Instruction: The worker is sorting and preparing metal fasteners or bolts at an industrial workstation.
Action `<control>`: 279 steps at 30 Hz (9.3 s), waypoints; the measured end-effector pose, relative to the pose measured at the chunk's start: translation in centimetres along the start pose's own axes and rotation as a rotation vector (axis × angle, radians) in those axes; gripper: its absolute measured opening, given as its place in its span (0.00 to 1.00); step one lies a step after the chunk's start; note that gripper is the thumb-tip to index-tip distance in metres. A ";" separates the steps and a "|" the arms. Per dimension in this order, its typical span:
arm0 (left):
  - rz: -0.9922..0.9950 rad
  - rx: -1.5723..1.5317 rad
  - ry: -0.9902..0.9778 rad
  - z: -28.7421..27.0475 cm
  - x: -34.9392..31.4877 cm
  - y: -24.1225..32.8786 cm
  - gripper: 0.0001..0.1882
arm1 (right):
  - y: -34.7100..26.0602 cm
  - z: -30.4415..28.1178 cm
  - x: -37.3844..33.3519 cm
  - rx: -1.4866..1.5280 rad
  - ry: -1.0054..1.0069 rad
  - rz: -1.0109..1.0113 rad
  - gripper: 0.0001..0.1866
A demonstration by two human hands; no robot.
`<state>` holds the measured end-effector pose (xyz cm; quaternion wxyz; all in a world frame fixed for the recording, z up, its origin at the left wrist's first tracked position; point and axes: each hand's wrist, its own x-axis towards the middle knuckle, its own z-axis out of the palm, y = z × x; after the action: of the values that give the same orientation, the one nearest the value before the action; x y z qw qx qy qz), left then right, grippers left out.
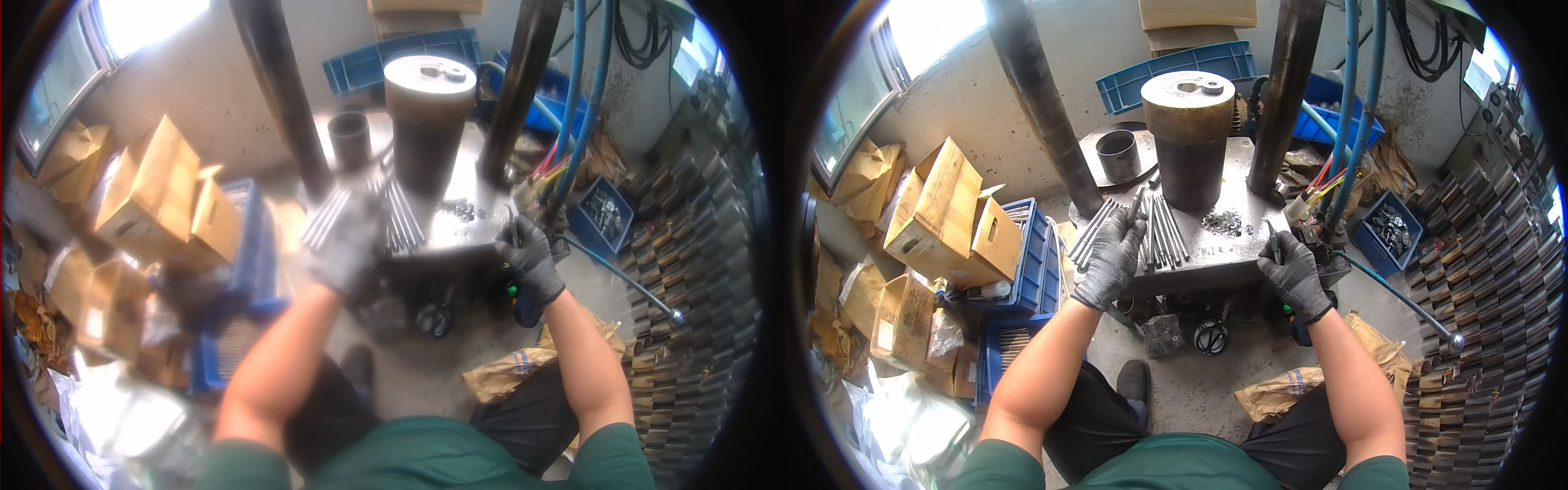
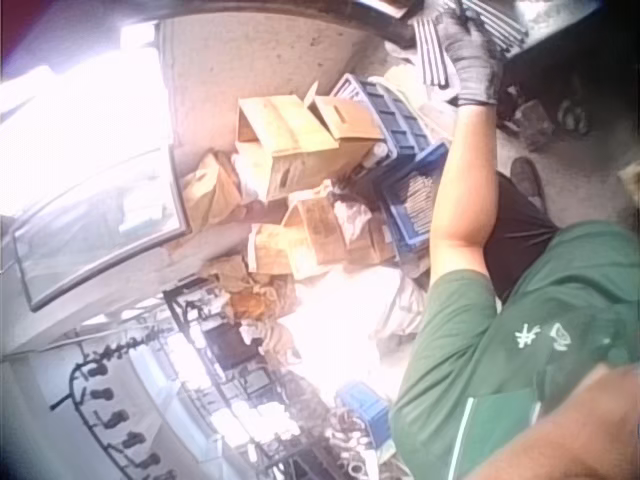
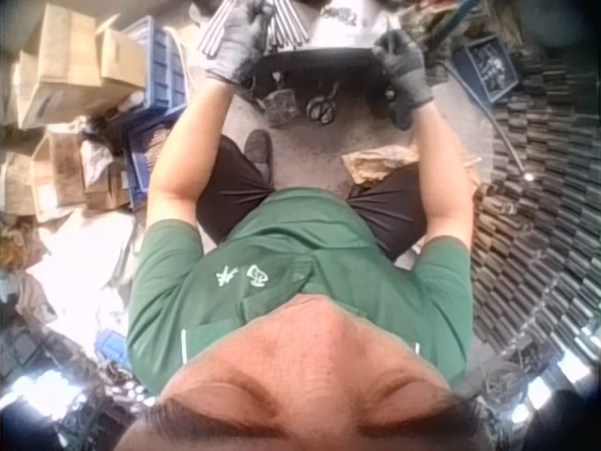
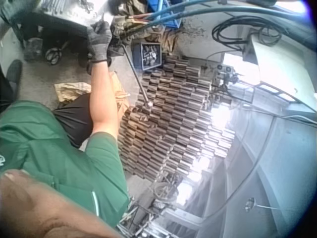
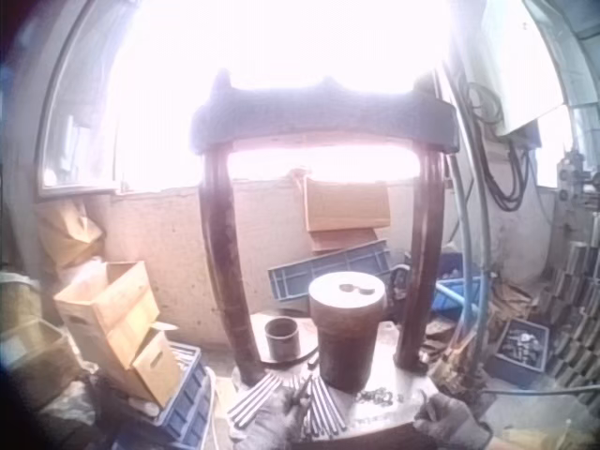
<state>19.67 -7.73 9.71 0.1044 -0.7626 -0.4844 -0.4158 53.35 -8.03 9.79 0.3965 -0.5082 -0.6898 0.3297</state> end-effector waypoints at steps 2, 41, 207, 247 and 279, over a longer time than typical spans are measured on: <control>-0.941 -1.116 -0.222 -1.8 1.2 4.8 0.11 | -2.7 0.6 -0.7 0.270 -0.042 0.073 0.08; -1.327 -1.551 -0.316 -1.4 1.2 9.0 0.09 | -4.7 1.5 -1.5 -0.486 -0.077 -0.515 0.33; -0.916 -1.318 -0.445 -0.4 -0.8 10.2 0.10 | -6.3 4.4 -3.0 0.821 -0.122 0.229 0.15; -1.167 -1.746 -0.424 -1.7 0.2 8.2 0.12 | -7.7 0.7 -1.8 -0.602 -0.028 -0.701 0.29; -0.472 -0.731 -0.456 -3.3 0.4 6.4 0.17 | -8.2 -4.2 -1.7 -0.077 -0.402 0.095 0.27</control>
<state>23.30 -12.61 13.65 -0.3759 -0.6902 -0.4769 -0.3936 53.76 -11.59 18.43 0.2149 -0.4790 -0.7424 0.4161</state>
